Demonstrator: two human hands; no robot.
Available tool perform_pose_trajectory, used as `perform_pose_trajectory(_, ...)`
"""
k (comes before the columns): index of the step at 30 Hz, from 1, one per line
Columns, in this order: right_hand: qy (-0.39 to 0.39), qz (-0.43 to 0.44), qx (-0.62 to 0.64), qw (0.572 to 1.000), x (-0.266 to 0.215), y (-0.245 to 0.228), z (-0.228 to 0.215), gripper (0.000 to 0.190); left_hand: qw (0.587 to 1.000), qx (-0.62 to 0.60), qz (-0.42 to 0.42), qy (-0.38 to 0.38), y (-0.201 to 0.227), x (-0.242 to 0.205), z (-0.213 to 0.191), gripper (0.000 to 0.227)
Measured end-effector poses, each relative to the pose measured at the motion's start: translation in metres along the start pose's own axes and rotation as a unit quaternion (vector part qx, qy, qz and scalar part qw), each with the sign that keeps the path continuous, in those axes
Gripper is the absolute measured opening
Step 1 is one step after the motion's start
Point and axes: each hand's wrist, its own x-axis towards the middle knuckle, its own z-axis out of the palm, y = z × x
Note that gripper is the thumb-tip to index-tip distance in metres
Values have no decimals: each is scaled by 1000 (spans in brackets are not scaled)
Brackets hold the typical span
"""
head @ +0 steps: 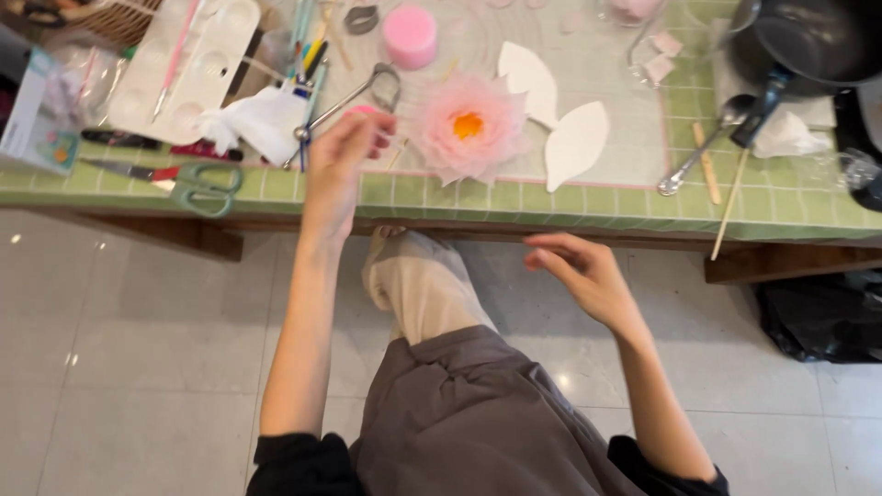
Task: Assembling a decorative paper lotus flower using sticks, wire, and beads.
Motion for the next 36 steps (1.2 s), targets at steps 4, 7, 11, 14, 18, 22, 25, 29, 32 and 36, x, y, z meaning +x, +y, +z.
perform_pose_trajectory(4,12,-89,51,995,43,-2,62,31,976,197,-48,-81,-8,5,-3,28)
perform_pose_trajectory(7,49,-103,83,990,65,5,101,35,978,145,-107,-100,0,6,3,30)
perform_pose_trajectory(11,90,-107,104,985,79,-2,134,42,981,82,-138,-108,8,7,3,31)
perform_pose_trajectory(14,107,-104,45,988,83,-25,141,44,979,72,-149,-123,1,8,0,30)
perform_pose_trajectory(18,168,-134,-94,972,97,-29,146,35,977,67,-156,-130,-4,8,0,30)
perform_pose_trajectory(22,227,-175,-200,937,107,-26,147,18,976,73,-156,-132,-9,11,1,29)
perform_pose_trajectory(25,230,-174,-206,935,108,-27,147,15,976,84,-154,-131,-11,14,1,29)
perform_pose_trajectory(29,243,-177,-216,929,107,-26,149,13,969,157,-131,-135,-15,23,-1,28)
perform_pose_trajectory(32,255,-193,-224,920,108,-23,151,13,963,205,-111,-132,-21,28,-7,27)
perform_pose_trajectory(36,261,-210,-236,912,110,-17,151,12,964,213,-88,-134,-22,26,-5,26)
